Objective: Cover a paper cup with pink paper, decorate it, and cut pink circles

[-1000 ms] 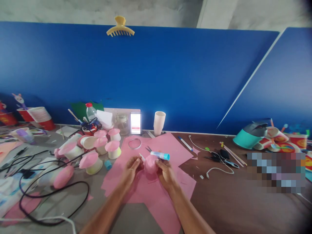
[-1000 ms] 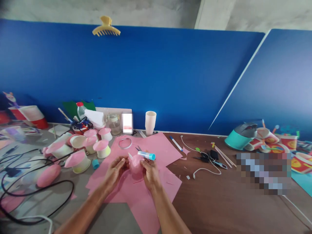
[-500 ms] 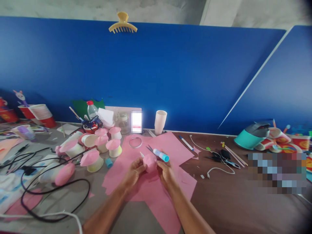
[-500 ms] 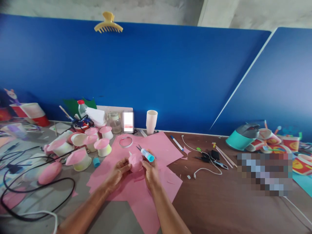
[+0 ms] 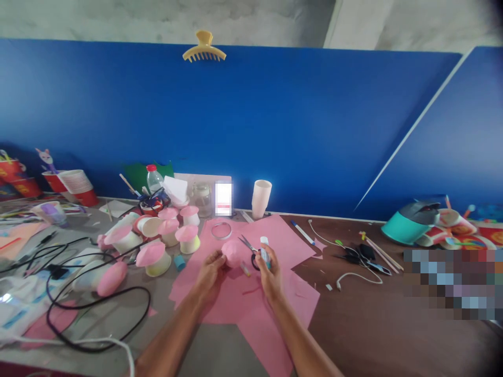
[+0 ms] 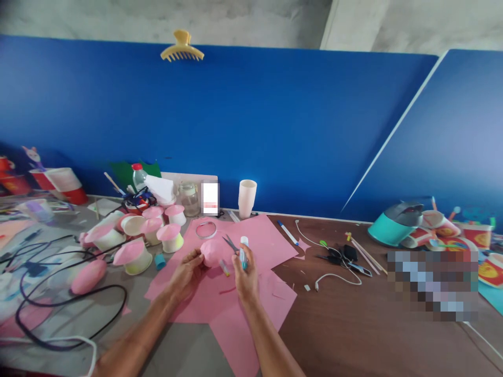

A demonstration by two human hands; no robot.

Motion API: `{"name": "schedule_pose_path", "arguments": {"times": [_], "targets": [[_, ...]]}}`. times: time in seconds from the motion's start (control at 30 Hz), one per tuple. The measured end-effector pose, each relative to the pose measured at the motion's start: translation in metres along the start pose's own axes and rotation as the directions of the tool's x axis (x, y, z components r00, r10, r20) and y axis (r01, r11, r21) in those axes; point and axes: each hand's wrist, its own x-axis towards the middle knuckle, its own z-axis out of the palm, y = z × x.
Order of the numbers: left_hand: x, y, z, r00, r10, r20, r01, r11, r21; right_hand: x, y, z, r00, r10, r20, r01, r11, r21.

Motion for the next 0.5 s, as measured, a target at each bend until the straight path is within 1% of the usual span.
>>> {"name": "schedule_pose_path", "arguments": {"times": [0.07, 0.17, 0.3, 0.4, 0.5], "targets": [[0.005, 0.003, -0.004, 1.0, 0.018, -0.026, -0.019, 0.999, -0.029, 0.001, 0.004, 0.0, 0.997, -0.081, -0.011, 0.079, 0.989, -0.122], [0.012, 0.007, -0.008, 0.997, 0.042, -0.072, -0.045, 0.998, -0.044, 0.001, 0.009, -0.001, 0.982, -0.187, 0.009, 0.182, 0.944, -0.274], [0.016, 0.009, -0.013, 0.993, 0.066, -0.095, -0.07, 0.996, -0.047, -0.001, 0.014, 0.001, 0.95, -0.307, 0.059, 0.3, 0.843, -0.447], [0.018, 0.008, -0.016, 0.991, 0.087, -0.104, -0.092, 0.995, -0.041, -0.003, 0.013, 0.001, 0.932, -0.35, 0.096, 0.345, 0.771, -0.535], [0.021, 0.008, -0.02, 0.988, 0.107, -0.111, -0.109, 0.994, -0.014, -0.004, 0.01, 0.0, 0.928, -0.355, 0.111, 0.346, 0.718, -0.604]]}}
